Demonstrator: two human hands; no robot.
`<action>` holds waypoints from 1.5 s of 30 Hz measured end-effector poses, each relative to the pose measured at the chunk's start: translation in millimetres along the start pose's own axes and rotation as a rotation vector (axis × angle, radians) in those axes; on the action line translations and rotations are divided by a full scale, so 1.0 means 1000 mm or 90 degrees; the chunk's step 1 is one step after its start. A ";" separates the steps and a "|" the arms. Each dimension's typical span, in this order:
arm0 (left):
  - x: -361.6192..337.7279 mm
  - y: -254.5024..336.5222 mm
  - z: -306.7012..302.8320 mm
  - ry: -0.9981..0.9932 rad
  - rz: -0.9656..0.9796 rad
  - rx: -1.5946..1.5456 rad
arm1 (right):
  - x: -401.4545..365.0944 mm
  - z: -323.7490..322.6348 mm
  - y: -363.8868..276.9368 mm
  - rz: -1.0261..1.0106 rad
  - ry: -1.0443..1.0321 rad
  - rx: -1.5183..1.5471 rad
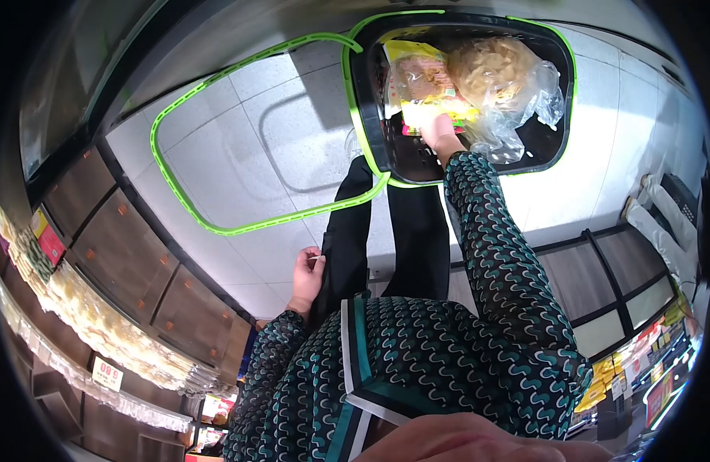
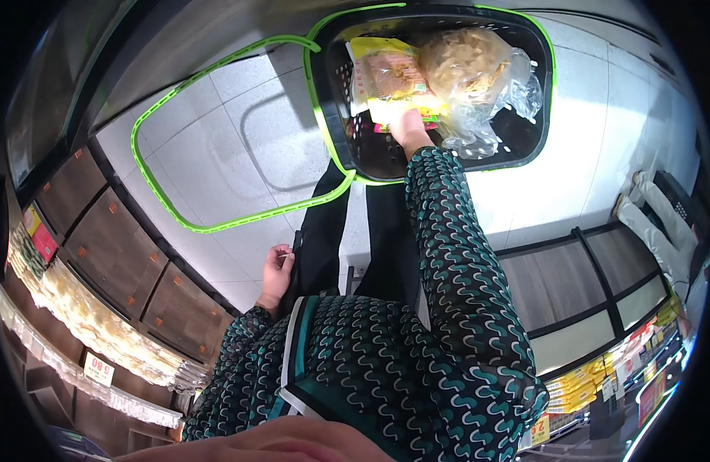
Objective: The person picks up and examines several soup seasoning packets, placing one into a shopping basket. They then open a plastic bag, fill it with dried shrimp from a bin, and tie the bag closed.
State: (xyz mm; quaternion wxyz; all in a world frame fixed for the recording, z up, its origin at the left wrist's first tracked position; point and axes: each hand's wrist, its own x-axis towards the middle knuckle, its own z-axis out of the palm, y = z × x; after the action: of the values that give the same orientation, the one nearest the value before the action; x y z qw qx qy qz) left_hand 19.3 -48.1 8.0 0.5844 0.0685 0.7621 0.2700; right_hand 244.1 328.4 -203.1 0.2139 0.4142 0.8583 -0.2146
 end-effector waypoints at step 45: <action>0.000 -0.016 0.004 0.003 -0.015 -0.036 | -0.036 -0.047 -0.019 -0.065 -0.065 -0.029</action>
State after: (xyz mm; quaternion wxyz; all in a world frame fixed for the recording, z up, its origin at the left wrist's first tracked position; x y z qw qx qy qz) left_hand 25.9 -60.4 -0.5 0.5874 0.0419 0.7565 0.2846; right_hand 240.3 320.9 -141.9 0.2557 0.3535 0.8709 -0.2262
